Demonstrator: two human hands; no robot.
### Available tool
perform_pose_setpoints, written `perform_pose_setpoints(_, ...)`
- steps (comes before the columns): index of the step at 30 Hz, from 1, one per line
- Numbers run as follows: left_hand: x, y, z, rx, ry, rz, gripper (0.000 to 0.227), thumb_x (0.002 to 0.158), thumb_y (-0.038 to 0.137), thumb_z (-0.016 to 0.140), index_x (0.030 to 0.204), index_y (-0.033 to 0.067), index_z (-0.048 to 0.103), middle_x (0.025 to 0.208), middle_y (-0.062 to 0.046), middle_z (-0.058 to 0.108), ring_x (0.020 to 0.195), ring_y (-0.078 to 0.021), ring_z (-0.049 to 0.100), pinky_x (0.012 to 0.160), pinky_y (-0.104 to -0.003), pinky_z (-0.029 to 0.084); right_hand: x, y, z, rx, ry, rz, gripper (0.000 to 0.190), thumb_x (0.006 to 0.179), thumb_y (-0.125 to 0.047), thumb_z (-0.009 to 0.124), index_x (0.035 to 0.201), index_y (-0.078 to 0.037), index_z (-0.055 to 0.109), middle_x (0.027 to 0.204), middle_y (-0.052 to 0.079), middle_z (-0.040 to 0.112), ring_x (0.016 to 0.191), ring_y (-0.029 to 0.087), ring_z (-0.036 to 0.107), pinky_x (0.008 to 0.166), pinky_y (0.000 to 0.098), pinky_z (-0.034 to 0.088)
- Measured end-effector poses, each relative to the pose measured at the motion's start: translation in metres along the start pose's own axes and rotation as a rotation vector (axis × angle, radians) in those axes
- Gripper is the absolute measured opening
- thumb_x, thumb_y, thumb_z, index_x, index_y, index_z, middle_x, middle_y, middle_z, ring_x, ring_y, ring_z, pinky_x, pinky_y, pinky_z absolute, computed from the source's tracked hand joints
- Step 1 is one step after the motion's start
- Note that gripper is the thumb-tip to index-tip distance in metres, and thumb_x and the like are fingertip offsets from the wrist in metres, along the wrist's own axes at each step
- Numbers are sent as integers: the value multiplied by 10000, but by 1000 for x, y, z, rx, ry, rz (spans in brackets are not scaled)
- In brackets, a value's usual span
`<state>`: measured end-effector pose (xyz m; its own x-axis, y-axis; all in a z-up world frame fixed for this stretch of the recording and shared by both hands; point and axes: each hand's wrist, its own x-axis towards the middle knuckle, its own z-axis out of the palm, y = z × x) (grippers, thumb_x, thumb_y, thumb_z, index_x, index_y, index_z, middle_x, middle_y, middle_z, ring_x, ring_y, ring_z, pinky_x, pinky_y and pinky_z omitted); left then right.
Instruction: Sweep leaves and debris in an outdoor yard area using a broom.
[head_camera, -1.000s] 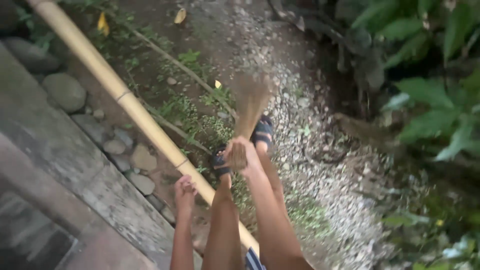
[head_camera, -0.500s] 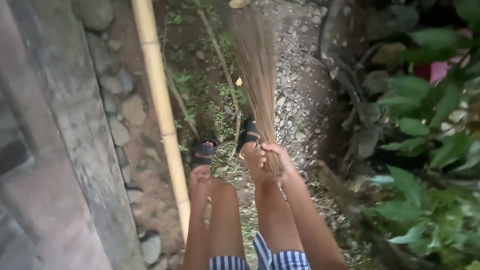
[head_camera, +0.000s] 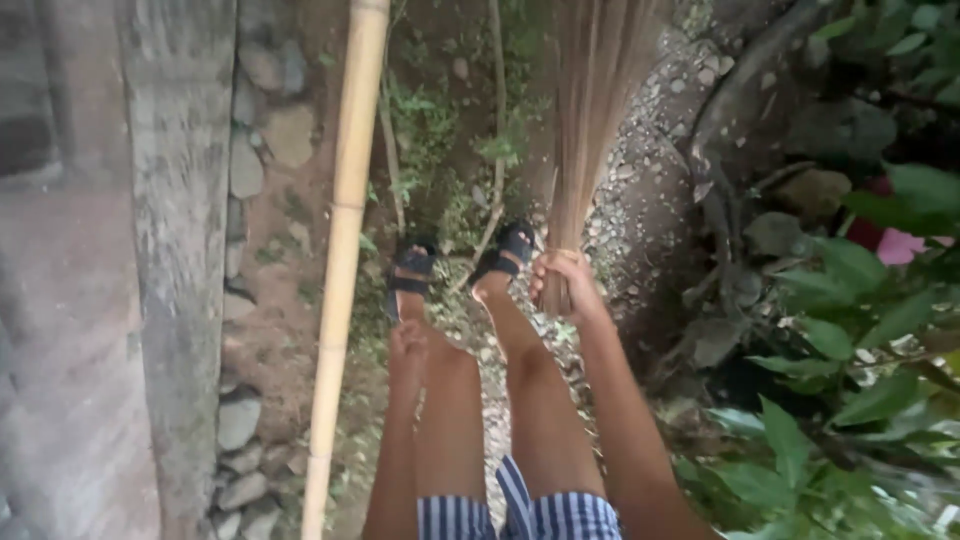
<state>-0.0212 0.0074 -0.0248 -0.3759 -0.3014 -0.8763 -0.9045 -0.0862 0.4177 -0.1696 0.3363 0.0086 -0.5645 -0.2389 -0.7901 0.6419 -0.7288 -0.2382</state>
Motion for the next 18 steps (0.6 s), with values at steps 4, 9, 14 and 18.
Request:
perform_pose_setpoints(4, 13, -38, -1, 10, 17, 103, 408, 968, 69, 529, 1375, 101, 529, 1171, -101, 608, 865, -143, 538, 716, -279, 439, -50, 2, 7, 102, 114, 117, 181, 879, -153, 663, 1019, -64, 591, 750, 46, 572, 621, 178, 587, 565, 355, 528)
perform_pose_setpoints(9, 34, -65, 16, -191, -93, 209, 427, 973, 31, 508, 1399, 70, 525, 1200, -140, 607, 931, -157, 592, 762, -305, 507, -7, -12, 1, 599, 16, 265, 169, 1003, -153, 642, 920, -64, 526, 774, 24, 543, 680, 149, 569, 630, 282, 524)
perform_pose_setpoints(14, 60, -29, 35, -130, -63, 248, 406, 982, 53, 505, 1388, 75, 519, 1240, -123, 608, 958, -156, 599, 790, -304, 518, 36, -34, -2, 710, -161, 343, 238, 963, -145, 601, 1157, -12, 567, 819, 14, 557, 692, 105, 555, 630, 253, 517)
perform_pose_setpoints(18, 66, 0, 49, -45, -60, 248, 386, 991, 74, 503, 1376, 80, 513, 1281, -105, 609, 986, -155, 606, 818, -302, 529, -6, -7, -30, 432, 3, 210, 318, 826, -195, 598, 1129, -110, 643, 814, 48, 597, 681, 133, 571, 547, 278, 515)
